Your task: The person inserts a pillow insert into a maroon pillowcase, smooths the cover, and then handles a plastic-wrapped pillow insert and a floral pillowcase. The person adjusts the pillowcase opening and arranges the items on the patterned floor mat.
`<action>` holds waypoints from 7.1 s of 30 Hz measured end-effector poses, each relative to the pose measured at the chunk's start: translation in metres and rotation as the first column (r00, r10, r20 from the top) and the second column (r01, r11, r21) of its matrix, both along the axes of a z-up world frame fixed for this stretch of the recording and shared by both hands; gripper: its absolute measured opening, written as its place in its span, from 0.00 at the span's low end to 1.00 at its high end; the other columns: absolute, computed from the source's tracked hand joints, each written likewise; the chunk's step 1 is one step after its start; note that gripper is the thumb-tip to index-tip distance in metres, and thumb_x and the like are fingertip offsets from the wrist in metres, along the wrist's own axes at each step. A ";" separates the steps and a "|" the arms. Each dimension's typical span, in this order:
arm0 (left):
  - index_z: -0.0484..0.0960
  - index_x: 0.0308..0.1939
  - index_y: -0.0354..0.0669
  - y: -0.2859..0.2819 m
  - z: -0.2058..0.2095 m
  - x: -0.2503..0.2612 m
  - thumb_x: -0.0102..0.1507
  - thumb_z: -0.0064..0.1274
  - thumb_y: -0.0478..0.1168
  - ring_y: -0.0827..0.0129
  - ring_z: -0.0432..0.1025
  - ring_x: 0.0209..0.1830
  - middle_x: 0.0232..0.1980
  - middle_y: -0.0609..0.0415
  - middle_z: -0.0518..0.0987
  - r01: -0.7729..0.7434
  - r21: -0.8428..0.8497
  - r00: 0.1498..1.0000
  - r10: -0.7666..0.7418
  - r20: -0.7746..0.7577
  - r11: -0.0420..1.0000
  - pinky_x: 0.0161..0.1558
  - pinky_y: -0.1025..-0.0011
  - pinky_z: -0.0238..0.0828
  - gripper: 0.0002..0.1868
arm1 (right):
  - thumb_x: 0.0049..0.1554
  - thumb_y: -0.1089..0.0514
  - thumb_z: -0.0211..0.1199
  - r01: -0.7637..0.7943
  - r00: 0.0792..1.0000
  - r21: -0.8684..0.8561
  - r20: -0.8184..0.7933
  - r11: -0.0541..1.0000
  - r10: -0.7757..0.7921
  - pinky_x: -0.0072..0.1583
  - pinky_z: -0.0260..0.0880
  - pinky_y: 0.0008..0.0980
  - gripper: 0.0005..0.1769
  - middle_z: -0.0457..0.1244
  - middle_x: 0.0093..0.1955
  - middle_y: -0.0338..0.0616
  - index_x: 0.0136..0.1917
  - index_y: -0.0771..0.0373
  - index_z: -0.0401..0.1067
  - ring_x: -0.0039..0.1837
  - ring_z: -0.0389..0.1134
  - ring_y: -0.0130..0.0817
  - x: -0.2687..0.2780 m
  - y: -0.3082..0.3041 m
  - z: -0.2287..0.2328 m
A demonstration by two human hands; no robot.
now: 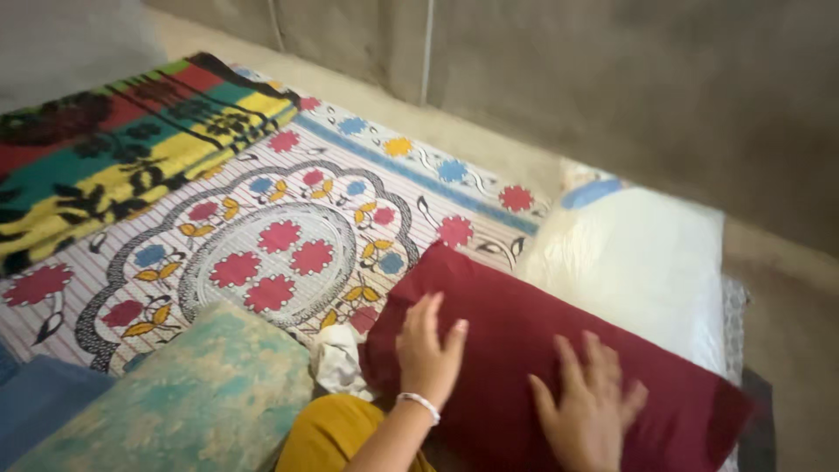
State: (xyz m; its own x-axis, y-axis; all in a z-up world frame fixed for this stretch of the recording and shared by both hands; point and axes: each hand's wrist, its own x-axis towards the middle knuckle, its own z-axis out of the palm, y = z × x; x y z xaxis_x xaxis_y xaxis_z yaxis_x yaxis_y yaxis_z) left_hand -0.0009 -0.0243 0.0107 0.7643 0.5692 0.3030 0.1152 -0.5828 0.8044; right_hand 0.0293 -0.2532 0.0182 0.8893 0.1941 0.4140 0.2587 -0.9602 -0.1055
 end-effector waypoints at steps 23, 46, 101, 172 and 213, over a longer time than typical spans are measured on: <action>0.54 0.81 0.52 -0.078 -0.003 0.016 0.73 0.38 0.55 0.53 0.46 0.83 0.84 0.50 0.53 0.173 0.304 0.984 -0.180 -0.003 0.937 0.73 0.30 0.23 0.34 | 0.65 0.49 0.60 -0.271 0.919 0.476 0.387 0.837 0.077 0.82 0.46 0.58 0.27 0.52 0.82 0.49 0.76 0.52 0.63 0.83 0.50 0.49 -0.003 0.001 0.112; 0.59 0.78 0.59 -0.094 0.011 0.002 0.69 0.45 0.56 0.53 0.48 0.83 0.82 0.53 0.58 0.300 0.400 0.940 -0.341 0.031 0.866 0.74 0.32 0.26 0.34 | 0.69 0.45 0.51 -0.070 0.939 0.378 0.336 0.923 -0.067 0.81 0.33 0.67 0.31 0.50 0.84 0.55 0.82 0.54 0.56 0.85 0.45 0.51 -0.002 -0.080 0.059; 0.29 0.82 0.69 -0.043 -0.040 -0.043 0.58 0.47 0.72 0.49 0.38 0.86 0.87 0.58 0.33 -0.481 -0.871 0.870 -0.072 -0.488 0.094 0.76 0.36 0.45 0.58 | 0.50 0.28 0.65 -0.121 0.952 -0.103 -0.295 0.987 0.086 0.47 0.71 0.47 0.28 0.69 0.34 0.49 0.39 0.55 0.75 0.42 0.72 0.51 0.033 -0.005 0.126; 0.57 0.78 0.56 -0.023 -0.055 0.031 0.67 0.42 0.62 0.56 0.47 0.81 0.81 0.51 0.55 0.102 0.580 0.994 -0.099 -0.036 0.808 0.72 0.32 0.26 0.37 | 0.61 0.38 0.54 -0.187 0.974 0.292 0.176 0.938 0.140 0.76 0.32 0.70 0.40 0.44 0.84 0.58 0.80 0.58 0.56 0.84 0.43 0.55 -0.002 0.024 0.019; 0.73 0.34 0.40 0.026 0.231 -0.038 0.74 0.51 0.42 0.58 0.70 0.31 0.31 0.52 0.74 -0.121 0.203 0.608 -0.089 0.789 0.972 0.37 0.61 0.64 0.15 | 0.77 0.59 0.54 -0.457 0.832 0.697 0.555 0.553 -0.011 0.62 0.67 0.35 0.11 0.64 0.56 0.41 0.64 0.70 0.70 0.55 0.65 0.32 0.009 -0.052 0.158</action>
